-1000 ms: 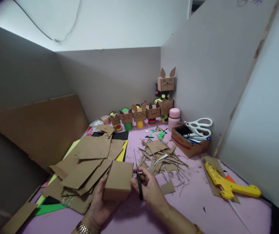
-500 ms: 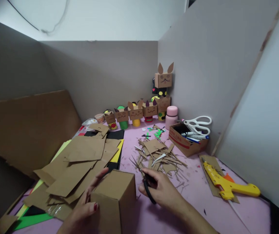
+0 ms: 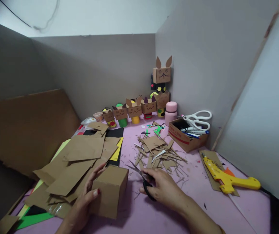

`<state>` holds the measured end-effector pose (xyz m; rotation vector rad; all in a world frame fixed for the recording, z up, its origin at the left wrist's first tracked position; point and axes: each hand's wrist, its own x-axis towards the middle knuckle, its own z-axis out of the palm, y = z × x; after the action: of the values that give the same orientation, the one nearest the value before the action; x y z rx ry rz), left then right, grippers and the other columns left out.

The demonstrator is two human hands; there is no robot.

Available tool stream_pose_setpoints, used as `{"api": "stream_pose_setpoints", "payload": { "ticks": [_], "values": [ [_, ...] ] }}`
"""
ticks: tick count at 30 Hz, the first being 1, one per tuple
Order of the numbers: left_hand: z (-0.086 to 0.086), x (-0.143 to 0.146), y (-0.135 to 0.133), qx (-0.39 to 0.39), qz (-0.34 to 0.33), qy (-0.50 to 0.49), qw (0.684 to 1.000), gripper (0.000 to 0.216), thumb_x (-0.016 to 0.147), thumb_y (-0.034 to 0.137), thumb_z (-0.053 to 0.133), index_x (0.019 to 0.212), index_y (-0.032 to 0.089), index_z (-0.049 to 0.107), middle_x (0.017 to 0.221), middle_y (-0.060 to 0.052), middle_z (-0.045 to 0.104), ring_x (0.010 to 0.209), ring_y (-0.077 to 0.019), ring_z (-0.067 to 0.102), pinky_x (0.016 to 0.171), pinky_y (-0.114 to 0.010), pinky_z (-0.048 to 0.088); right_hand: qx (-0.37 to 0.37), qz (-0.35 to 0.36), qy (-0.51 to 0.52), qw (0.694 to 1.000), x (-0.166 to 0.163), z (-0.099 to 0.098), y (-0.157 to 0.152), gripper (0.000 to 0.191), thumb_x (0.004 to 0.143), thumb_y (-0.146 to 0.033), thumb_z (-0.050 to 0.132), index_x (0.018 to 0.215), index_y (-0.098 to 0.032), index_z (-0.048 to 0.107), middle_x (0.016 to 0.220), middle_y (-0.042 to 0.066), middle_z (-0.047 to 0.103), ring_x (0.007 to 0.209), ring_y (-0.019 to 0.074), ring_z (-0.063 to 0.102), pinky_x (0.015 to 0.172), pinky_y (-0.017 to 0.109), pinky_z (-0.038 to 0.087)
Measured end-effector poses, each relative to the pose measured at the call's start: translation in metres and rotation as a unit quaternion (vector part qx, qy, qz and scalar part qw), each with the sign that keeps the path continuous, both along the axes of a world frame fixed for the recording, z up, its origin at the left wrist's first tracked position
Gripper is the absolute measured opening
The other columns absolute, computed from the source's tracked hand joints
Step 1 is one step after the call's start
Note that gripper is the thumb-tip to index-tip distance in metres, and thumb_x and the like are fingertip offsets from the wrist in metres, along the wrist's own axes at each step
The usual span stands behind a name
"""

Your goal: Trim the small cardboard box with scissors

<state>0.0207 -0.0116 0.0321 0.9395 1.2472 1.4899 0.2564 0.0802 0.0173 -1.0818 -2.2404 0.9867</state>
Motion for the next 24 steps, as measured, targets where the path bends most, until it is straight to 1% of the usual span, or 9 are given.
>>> {"api": "stream_pose_setpoints", "payload": {
  "ticks": [3,5,7,11,15,17,20,22,24],
  "values": [
    [-0.005,0.000,0.000,0.004,-0.001,-0.019,1.000,0.072,0.060,0.044,0.073,0.126,0.030,0.050,0.129,-0.006,0.054,0.118,-0.0336,0.049,0.084,-0.034,0.048,0.011,0.014,-0.014,1.000,0.001,0.001,-0.001,0.036,0.069,-0.027,0.067,0.104,-0.019,0.068,0.086,0.005,0.067,0.077,0.0208,0.057,0.070,0.028,0.041],
    [-0.008,-0.001,0.000,0.007,-0.018,-0.022,1.000,0.073,0.059,0.043,0.073,0.127,0.031,0.050,0.130,-0.006,0.054,0.122,-0.0335,0.046,0.087,-0.034,0.046,0.020,0.029,-0.024,0.999,0.000,0.003,-0.003,0.026,0.069,-0.027,0.067,0.094,-0.020,0.069,0.082,0.003,0.065,0.074,0.0185,0.056,0.066,0.025,0.039],
    [-0.010,-0.002,0.001,0.006,-0.034,-0.026,0.999,0.076,0.058,0.043,0.074,0.128,0.031,0.049,0.133,-0.005,0.052,0.125,-0.0342,0.042,0.092,-0.035,0.044,0.028,0.042,-0.031,0.998,0.000,0.005,-0.004,0.021,0.070,-0.027,0.067,0.090,-0.020,0.068,0.080,0.001,0.064,0.072,0.0169,0.054,0.064,0.023,0.037],
    [-0.010,-0.006,0.004,0.000,-0.071,-0.056,0.996,0.083,0.058,0.043,0.075,0.134,0.031,0.043,0.142,-0.006,0.044,0.129,-0.0350,0.037,0.097,-0.038,0.040,0.043,0.047,-0.041,0.997,0.000,0.006,-0.005,0.023,0.071,-0.026,0.066,0.094,-0.021,0.066,0.075,0.000,0.061,0.069,0.0160,0.052,0.062,0.023,0.034],
    [-0.006,-0.012,0.009,-0.028,-0.135,-0.068,0.988,0.094,0.058,0.039,0.078,0.140,0.032,0.032,0.145,-0.007,0.041,0.126,-0.0334,0.042,0.095,-0.038,0.041,0.058,0.047,-0.047,0.996,-0.001,0.005,-0.005,0.016,0.072,-0.026,0.067,0.087,-0.020,0.065,0.072,-0.001,0.059,0.068,0.0158,0.050,0.061,0.023,0.032],
    [-0.006,-0.015,0.009,-0.055,-0.160,-0.077,0.983,0.098,0.057,0.037,0.080,0.141,0.032,0.028,0.143,-0.009,0.043,0.123,-0.0332,0.045,0.094,-0.039,0.042,0.063,0.050,-0.048,0.996,-0.001,0.005,-0.005,0.013,0.073,-0.026,0.066,0.085,-0.020,0.065,0.072,-0.001,0.059,0.068,0.0156,0.050,0.061,0.023,0.032],
    [-0.010,-0.019,0.009,-0.085,-0.196,-0.074,0.974,0.100,0.056,0.040,0.081,0.141,0.028,0.028,0.134,-0.014,0.052,0.116,-0.0347,0.052,0.089,-0.042,0.045,0.064,0.054,-0.051,0.995,-0.001,0.006,-0.006,0.014,0.075,-0.028,0.064,0.087,-0.021,0.065,0.073,0.000,0.060,0.068,0.0156,0.051,0.061,0.022,0.033],
    [-0.012,-0.020,0.008,-0.078,-0.199,-0.054,0.975,0.098,0.056,0.042,0.081,0.138,0.025,0.032,0.129,-0.015,0.056,0.111,-0.0347,0.055,0.087,-0.042,0.046,0.068,0.055,-0.058,0.995,0.000,0.008,-0.007,0.019,0.075,-0.029,0.065,0.092,-0.021,0.066,0.075,0.000,0.061,0.069,0.0165,0.052,0.062,0.023,0.033],
    [-0.012,-0.021,0.008,-0.064,-0.195,-0.026,0.978,0.094,0.056,0.043,0.081,0.136,0.024,0.037,0.128,-0.013,0.057,0.110,-0.0339,0.055,0.088,-0.040,0.045,0.078,0.053,-0.073,0.993,0.003,0.010,-0.007,0.028,0.075,-0.031,0.065,0.102,-0.023,0.065,0.076,0.001,0.062,0.071,0.0178,0.053,0.063,0.024,0.034]
  ]
}}
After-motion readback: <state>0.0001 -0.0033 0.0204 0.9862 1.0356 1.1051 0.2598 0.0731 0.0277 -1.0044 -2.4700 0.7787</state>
